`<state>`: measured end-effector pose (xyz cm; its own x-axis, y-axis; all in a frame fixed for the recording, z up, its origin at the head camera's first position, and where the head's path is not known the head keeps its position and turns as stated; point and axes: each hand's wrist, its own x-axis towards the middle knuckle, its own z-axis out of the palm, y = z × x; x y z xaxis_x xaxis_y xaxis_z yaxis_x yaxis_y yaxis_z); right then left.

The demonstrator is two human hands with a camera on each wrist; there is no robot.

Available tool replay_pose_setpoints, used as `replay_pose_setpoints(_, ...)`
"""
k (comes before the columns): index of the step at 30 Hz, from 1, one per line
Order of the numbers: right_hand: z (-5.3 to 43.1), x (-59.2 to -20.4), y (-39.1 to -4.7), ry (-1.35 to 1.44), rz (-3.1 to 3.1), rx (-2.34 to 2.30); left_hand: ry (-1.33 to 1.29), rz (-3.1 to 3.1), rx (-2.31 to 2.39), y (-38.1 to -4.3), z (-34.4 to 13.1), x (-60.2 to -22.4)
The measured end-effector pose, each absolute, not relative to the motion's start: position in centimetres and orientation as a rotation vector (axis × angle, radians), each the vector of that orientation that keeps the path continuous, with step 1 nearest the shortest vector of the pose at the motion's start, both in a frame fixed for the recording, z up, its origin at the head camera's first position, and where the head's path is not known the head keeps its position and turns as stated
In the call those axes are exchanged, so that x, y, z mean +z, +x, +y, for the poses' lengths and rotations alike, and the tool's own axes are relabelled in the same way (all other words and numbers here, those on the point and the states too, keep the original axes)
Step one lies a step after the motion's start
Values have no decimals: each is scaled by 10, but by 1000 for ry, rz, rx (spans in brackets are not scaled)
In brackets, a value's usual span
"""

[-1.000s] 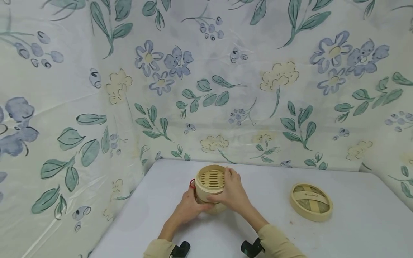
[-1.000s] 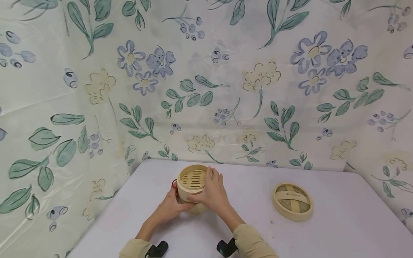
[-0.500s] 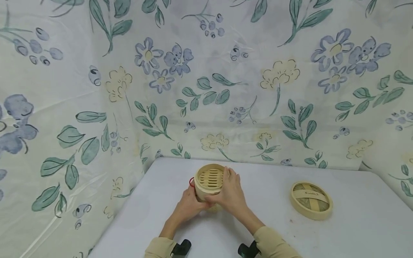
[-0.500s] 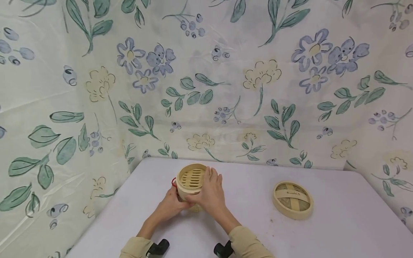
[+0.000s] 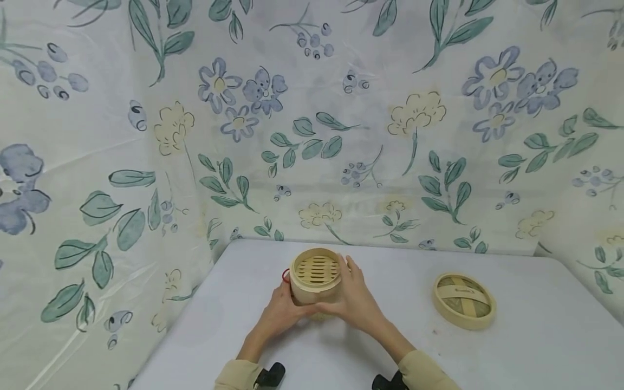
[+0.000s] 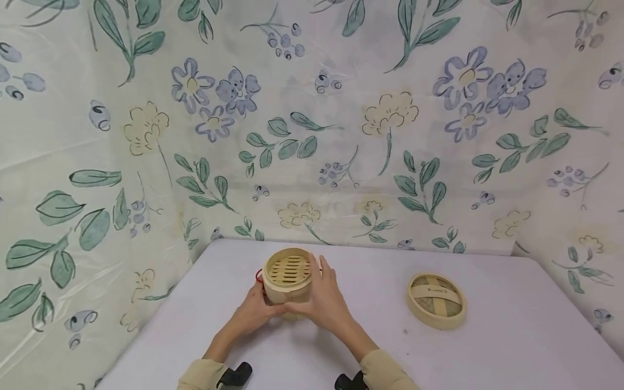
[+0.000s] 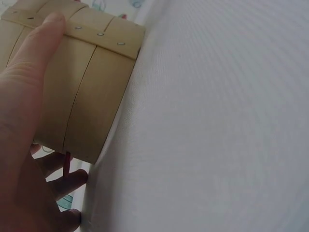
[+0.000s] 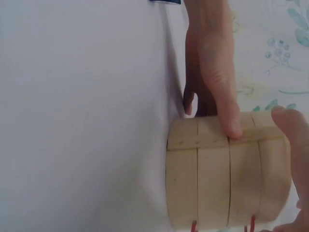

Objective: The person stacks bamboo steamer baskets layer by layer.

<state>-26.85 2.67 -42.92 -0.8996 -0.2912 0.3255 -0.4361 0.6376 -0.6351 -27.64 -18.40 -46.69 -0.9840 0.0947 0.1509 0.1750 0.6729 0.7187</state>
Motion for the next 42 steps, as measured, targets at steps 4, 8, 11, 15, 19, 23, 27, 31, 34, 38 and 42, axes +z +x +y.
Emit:
replay_pose_setpoints(4,46,-429,-267,604,-2641,1172,-266,-2732,-1250,-278,-184,-468)
replay_pose_setpoints(8,70,-431,-269,562,-2639,1205,-289,-2704,-1297,-279,-184,-469)
replay_pose_setpoints(11,91,-432,-267,525,-2646,1214,-290,-2703,-1305,-279,-183,-468)
replay_pose_setpoints(15,119,-433,-264,488,-2661,1180,-274,-2712,-1289,-278,-183,-467)
replay_pose_setpoints(19,146,-437,-263,447,-2637,1157,-255,-2721,-1279,-277,-183,-466)
replay_pose_setpoints(23,172,-441,-266,435,-2569,1179,-239,-2728,-1288,-275,-183,-464)
replay_pose_setpoints(27,197,-442,-267,422,-2552,1123,-215,-2748,-1286,-275,-182,-465)
replay_pose_setpoints(31,218,-442,-265,413,-2545,1091,-214,-2769,-1275,-274,-181,-466)
replay_pose_setpoints(34,229,-441,-264,418,-2540,1100,-208,-2773,-1281,-274,-181,-465)
replay_pose_setpoints(38,238,-443,-266,426,-2568,1103,-194,-2776,-1293,-273,-180,-461)
replay_pose_setpoints(42,246,-449,-268,467,-2562,1100,-161,-2798,-1291,-272,-180,-461)
